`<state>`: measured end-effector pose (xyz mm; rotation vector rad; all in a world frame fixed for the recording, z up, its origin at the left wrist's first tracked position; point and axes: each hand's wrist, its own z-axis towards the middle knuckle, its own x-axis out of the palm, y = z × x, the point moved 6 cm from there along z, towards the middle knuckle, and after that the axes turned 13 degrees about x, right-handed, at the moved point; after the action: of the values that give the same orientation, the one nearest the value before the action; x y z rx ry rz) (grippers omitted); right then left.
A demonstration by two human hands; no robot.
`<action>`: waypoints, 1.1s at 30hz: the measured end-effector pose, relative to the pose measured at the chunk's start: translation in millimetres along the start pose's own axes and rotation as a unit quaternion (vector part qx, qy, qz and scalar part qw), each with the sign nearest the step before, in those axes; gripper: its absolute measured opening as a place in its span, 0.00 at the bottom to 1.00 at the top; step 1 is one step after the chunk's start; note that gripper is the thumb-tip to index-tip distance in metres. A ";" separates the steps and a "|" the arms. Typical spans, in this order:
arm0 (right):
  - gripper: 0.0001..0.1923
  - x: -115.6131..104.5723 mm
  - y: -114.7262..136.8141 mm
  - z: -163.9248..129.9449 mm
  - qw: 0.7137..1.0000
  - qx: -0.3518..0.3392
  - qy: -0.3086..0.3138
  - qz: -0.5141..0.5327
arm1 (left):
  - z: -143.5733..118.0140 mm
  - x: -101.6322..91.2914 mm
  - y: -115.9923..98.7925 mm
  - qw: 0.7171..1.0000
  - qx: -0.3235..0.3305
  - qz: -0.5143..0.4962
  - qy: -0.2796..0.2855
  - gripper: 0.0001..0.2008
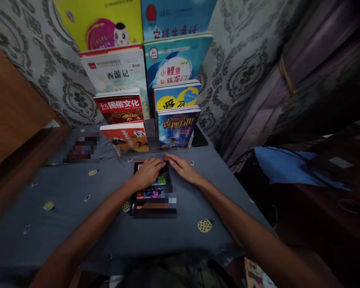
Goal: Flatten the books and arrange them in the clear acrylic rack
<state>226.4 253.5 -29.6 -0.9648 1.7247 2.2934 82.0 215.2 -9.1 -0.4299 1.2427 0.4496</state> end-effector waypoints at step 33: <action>0.21 4.7 4.2 -2.7 1.000 -0.007 0.012 -0.006 | -40.7 -15.0 -85.7 0.983 0.142 -0.113 0.018 0.20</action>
<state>221.9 248.4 -29.0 -1.0063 1.7095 2.2980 92.4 120.2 0.3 -0.3306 1.2541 0.0678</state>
